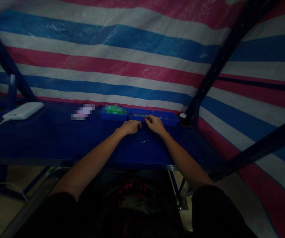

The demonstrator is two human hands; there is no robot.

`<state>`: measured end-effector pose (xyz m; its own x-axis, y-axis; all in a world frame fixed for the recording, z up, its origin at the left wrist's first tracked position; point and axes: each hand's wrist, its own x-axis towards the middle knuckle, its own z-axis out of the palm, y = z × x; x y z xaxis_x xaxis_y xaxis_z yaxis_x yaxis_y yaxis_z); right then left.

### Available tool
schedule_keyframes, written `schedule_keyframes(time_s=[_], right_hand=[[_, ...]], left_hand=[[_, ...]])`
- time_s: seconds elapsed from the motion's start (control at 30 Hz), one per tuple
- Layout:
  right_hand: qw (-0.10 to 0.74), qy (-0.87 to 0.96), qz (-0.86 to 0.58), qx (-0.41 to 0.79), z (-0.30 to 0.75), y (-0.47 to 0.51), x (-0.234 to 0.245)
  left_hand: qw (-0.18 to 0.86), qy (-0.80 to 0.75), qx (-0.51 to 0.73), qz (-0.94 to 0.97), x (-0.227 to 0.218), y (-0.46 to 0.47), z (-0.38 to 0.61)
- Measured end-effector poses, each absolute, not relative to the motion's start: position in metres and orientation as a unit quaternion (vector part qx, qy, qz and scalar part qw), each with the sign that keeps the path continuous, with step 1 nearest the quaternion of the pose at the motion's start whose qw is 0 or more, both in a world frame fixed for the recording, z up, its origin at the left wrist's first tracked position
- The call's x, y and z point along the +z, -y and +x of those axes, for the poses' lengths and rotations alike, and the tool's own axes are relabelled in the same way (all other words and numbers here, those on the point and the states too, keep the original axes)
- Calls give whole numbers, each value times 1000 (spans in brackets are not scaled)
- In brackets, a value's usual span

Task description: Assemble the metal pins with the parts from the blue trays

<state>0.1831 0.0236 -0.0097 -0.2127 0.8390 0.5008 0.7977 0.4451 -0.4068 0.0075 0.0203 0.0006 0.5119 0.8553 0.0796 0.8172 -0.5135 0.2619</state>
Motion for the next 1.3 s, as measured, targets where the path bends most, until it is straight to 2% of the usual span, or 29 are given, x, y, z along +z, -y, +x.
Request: schedule_keyframes(time_s=[0.37,0.73,0.9,1.07,1.3], right_hand=[[252,833,-483,92,173,-17,-10],[233,858,-449,89,168,-16,-14],[264,850,-447,86,166,-16,-15],[316,834,-441,98,172,-15,-8],[432,762,-459,146,179,-19,-2]], left_hand=[[113,-514,53,848,9,-29,-18],[120,-486,157,852,0,-30,-7],[157,-421,197,871,2,-27,-5],[154,-445,258,844,6,-30,-7],[186,-429,232,853,4,-31,-8]])
